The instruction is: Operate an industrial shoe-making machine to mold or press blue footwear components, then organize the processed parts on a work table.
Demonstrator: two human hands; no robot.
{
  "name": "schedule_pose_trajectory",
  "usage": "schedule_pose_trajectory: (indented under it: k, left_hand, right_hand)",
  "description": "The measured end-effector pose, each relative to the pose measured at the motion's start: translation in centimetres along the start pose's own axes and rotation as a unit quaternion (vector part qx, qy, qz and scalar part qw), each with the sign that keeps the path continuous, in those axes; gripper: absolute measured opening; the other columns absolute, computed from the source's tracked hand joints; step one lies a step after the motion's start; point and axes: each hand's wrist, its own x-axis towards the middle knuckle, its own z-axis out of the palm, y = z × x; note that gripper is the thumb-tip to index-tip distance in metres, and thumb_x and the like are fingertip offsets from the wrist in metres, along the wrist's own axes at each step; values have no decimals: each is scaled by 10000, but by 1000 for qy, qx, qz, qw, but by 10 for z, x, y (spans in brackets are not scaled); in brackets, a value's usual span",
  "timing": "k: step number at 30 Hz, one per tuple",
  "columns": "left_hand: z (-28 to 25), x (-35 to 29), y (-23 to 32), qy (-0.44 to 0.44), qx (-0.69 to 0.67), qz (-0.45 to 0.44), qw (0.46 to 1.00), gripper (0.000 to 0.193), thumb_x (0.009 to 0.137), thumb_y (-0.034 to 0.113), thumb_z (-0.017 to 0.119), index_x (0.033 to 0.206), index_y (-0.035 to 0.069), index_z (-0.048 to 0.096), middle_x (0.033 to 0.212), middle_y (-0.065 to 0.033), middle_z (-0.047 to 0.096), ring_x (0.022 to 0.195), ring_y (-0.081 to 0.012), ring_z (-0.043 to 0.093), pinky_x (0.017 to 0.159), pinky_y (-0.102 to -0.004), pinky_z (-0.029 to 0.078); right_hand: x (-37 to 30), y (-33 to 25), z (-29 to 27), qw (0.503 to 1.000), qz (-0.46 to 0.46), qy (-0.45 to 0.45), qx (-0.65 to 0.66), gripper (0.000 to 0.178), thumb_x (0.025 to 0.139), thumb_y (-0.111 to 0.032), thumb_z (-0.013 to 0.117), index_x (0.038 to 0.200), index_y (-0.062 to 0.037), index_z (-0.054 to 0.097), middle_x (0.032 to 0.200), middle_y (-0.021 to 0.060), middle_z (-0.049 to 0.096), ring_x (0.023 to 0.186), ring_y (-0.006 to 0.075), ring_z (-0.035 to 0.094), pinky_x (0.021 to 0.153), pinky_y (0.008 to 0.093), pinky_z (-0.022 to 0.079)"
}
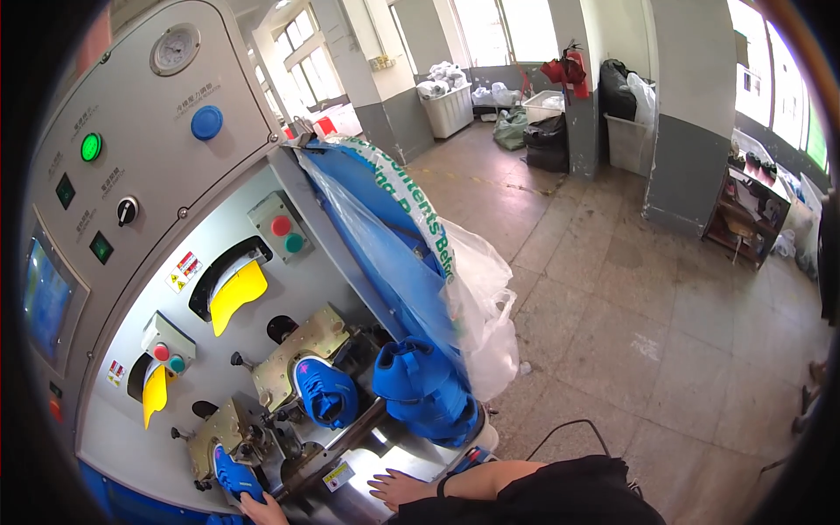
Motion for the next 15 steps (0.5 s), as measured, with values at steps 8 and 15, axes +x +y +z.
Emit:
schedule_pose_trajectory:
  k: [8, 15]
  left_hand:
    - [55, 3, -63, -53, -26, -46, 997, 570, 781, 164, 708, 1279, 2, 485, 1219, -271, 510, 1179, -440, 454, 986, -529, 375]
    - [70, -3, -66, 7, -12, 4, 1000, 556, 743, 66, 696, 1234, -62, 468, 1145, -283, 522, 1093, -459, 463, 963, -488, 378]
  right_hand:
    - [3, -6, -9, 999, 2, -21, 29, 503, 863, -274, 558, 1317, -67, 499, 1452, 146, 407, 1357, 289, 373, 1090, 478, 322]
    - [0, -4, -9, 999, 8, -17, 29, 501, 854, -262, 562, 1313, -71, 502, 1440, 148, 422, 1357, 287, 376, 1084, 479, 330]
